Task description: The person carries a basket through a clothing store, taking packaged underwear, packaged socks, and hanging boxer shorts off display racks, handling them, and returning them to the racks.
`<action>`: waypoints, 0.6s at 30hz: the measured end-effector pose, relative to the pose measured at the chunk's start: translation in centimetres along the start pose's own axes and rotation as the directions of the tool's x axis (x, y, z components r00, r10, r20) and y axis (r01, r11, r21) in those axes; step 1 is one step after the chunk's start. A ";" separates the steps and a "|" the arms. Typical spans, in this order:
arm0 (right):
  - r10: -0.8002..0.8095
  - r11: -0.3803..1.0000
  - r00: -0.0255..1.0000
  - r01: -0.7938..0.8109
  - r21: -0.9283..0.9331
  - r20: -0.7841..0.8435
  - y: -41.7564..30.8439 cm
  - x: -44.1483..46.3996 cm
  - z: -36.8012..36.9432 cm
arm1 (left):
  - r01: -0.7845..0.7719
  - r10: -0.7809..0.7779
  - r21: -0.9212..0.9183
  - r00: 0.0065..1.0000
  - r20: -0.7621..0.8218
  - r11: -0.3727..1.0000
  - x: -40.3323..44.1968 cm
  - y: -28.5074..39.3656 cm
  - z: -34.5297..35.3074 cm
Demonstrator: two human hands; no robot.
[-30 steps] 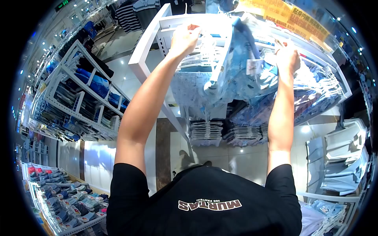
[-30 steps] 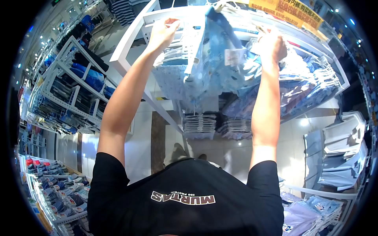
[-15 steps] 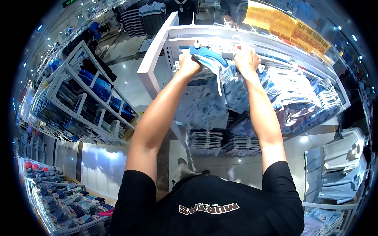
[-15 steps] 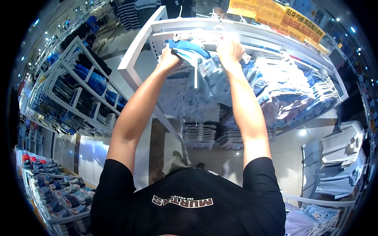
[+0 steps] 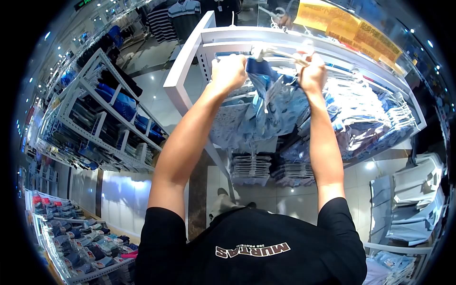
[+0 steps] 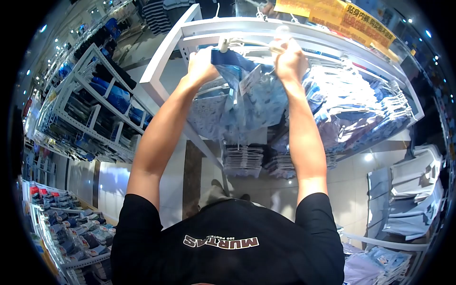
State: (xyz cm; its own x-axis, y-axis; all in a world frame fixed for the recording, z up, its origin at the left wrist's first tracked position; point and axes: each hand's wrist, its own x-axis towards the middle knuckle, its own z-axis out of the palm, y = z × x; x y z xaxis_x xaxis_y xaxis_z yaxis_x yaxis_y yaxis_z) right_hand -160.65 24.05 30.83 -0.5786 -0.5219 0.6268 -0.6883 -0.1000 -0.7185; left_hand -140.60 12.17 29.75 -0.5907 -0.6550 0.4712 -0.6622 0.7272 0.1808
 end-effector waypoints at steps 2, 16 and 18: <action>-0.117 0.991 0.989 0.121 0.051 -0.089 0.4 -0.3 -1.9 | -0.093 0.075 -0.103 0.984 -0.159 0.990 -0.6 -0.3 0.1; -0.350 0.930 0.903 0.367 -0.022 0.250 -1.4 -10.0 -3.8 | -0.194 -0.027 -0.643 0.948 -0.317 0.741 -11.4 1.5 -4.2; -0.344 0.910 0.895 0.392 -0.133 0.283 -1.9 -11.0 -2.7 | -0.077 -0.163 -0.837 0.967 -0.195 0.542 -13.9 1.7 -4.5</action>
State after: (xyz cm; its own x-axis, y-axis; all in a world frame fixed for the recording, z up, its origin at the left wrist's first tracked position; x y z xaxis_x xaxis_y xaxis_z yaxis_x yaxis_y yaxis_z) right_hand -154.19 32.31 26.10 -0.1575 -0.6727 0.7230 -0.9114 -0.1829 -0.3687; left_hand -131.43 23.42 27.43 -0.3738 -0.7118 0.5946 0.0725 0.6167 0.7838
